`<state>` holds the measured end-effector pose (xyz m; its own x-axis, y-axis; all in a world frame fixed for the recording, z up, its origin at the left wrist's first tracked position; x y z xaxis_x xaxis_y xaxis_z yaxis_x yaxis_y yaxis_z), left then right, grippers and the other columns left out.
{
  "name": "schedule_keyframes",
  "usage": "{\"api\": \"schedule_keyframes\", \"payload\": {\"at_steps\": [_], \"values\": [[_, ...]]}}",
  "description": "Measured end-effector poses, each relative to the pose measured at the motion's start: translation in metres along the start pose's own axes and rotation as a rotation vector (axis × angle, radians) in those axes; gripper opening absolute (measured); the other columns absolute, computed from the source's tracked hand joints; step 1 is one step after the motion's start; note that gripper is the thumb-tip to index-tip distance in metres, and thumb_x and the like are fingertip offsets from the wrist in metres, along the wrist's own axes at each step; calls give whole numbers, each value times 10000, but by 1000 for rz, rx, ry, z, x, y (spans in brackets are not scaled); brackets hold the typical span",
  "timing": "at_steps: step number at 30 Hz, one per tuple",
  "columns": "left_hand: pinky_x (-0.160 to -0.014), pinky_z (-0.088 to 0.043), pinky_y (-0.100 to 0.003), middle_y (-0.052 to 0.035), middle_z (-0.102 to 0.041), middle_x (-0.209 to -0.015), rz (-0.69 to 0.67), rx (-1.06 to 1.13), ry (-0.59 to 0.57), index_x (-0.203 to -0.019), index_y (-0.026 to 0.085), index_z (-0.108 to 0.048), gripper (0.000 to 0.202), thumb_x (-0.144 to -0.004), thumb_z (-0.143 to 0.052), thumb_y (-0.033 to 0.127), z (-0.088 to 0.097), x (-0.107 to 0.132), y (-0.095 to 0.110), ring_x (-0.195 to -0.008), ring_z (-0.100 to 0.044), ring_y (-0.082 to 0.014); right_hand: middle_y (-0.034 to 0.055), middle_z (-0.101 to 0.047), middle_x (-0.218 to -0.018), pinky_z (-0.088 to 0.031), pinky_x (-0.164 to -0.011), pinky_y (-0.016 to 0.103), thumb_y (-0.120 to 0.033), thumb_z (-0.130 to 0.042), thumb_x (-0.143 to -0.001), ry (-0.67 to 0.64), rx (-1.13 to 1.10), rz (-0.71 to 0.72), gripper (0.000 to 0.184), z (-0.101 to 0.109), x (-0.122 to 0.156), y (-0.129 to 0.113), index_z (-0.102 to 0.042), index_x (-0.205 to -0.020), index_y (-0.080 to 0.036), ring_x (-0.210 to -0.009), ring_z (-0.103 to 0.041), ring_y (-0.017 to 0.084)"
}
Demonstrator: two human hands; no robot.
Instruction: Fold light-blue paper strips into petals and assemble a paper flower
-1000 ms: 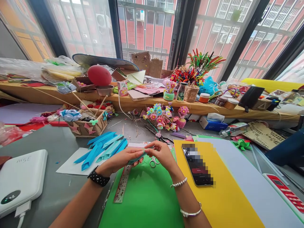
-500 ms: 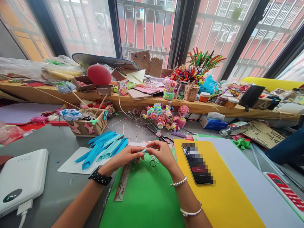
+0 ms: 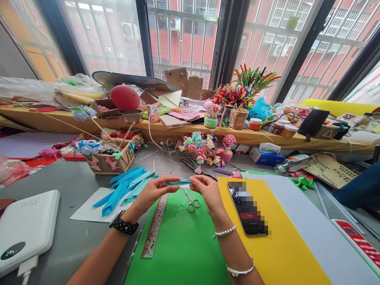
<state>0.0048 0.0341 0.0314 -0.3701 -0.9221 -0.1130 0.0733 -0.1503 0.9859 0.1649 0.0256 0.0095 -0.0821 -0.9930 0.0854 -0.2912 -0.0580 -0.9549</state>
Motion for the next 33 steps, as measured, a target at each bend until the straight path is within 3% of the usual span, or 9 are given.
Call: {"api": "schedule_keyframes", "payload": {"at_steps": [4, 7, 15, 19, 27, 30, 33], "values": [[-742, -467, -283, -54, -670, -850, 81, 66, 22, -936, 146, -627, 315, -654, -622, 287, -2, 1, -3, -784, -608, -173, 0, -611, -652, -494, -647, 250, -278, -729, -525, 5, -17, -4, 231, -1, 1, -1, -645, -679, -128, -588, -573, 98], [-771, -468, -298, -66, -664, -896, 99, 144, 27, -945, 133, -620, 322, -664, -610, 292, -2, 1, -4, -799, -616, -178, -1, -611, -649, -494, -648, 251, -285, -729, -524, 5, -3, 9, 233, -1, 1, -3, -644, -676, -130, -586, -576, 99], [-708, -487, -288, -72, -675, -863, 68, -34, 9, -866, 130, -668, 273, -646, -606, 279, 11, -1, -6, -768, -612, -184, 9, -627, -645, -482, -616, 249, -307, -698, -566, -88, 141, 36, 222, -4, 2, -4, -645, -699, -137, -579, -585, 108], [-671, -495, -292, -85, -666, -895, 102, 34, -36, -864, 125, -666, 297, -630, -625, 303, 10, 0, -11, -768, -613, -194, 14, -637, -691, -476, -632, 243, -302, -692, -575, -127, 154, 19, 232, -5, 3, -2, -654, -738, -141, -600, -576, 102], [-784, -458, -265, -83, -635, -995, 321, 315, -167, -963, 146, -625, 355, -634, -657, 277, 4, 7, -16, -783, -613, -143, 25, -650, -698, -469, -646, 252, -304, -677, -584, -182, 196, 26, 237, -7, 4, -5, -670, -757, -142, -603, -571, 109], [-780, -463, -257, -90, -602, -1067, 353, 348, -160, -950, 147, -633, 332, -653, -641, 297, 3, 7, -17, -780, -613, -141, 23, -655, -686, -473, -652, 263, -305, -685, -567, -167, 206, 27, 237, -8, 4, -5, -676, -744, -147, -597, -578, 114], [-800, -455, -252, -85, -632, -1008, 361, 354, -129, -935, 140, -643, 338, -625, -668, 269, 2, 6, -20, -779, -610, -136, 23, -658, -683, -477, -648, 263, -302, -686, -564, -158, 209, 28, 230, -9, 4, -3, -677, -739, -152, -598, -584, 117]]}}
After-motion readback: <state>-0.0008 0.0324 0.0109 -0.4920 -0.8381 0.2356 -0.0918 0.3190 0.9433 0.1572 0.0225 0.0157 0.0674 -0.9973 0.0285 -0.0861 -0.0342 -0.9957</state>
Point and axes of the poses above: each hand's wrist, its own x-axis away from the middle knuckle, its own z-axis out of the back of the hand, y = z × x, the point moved 5 cm from there along -x, towards the middle knuckle
